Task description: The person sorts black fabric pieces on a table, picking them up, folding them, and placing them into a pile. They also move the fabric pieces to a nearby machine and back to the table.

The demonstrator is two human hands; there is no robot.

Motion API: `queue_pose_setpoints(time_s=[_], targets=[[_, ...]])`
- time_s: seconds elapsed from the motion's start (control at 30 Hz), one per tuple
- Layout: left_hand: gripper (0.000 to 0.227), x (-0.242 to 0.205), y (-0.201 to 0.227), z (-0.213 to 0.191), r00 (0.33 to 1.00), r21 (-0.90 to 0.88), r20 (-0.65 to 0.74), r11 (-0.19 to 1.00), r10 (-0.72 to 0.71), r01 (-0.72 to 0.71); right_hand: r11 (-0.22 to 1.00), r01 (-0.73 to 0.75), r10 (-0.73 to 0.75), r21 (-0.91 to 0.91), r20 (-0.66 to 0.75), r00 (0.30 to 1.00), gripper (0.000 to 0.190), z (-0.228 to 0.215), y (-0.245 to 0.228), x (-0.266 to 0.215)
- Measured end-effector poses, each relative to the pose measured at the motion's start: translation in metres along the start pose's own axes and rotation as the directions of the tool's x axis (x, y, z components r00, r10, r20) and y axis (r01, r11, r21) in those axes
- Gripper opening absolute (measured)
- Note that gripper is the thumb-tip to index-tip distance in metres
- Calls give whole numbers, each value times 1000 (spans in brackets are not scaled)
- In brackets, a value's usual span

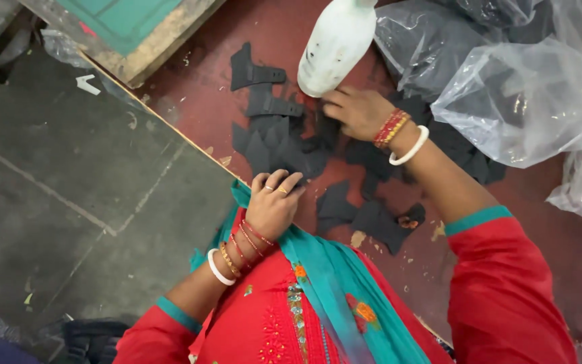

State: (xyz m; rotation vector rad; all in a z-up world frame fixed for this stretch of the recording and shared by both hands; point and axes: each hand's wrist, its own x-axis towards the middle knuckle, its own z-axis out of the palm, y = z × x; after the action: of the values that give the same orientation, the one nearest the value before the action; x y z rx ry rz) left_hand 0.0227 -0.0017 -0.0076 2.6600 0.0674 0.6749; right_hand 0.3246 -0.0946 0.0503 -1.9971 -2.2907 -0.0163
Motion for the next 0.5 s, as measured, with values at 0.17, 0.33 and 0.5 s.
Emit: queue_pose_setpoints(time_s=[0.17, 0.33, 0.5], targets=[[28, -3, -1, -16, 999, -101, -7, 994, 36, -36, 985, -153, 154, 82, -15, 988, 50, -15, -25, -21], [26, -22, -17, -11, 967, -315, -183, 942, -180, 116, 939, -246, 237, 238, 67, 969, 46, -8, -93, -6], [24, 1, -29, -41, 950, -272, -238, 953, -200, 133, 926, -185, 178, 329, 50, 983, 46, 0, -77, 15]])
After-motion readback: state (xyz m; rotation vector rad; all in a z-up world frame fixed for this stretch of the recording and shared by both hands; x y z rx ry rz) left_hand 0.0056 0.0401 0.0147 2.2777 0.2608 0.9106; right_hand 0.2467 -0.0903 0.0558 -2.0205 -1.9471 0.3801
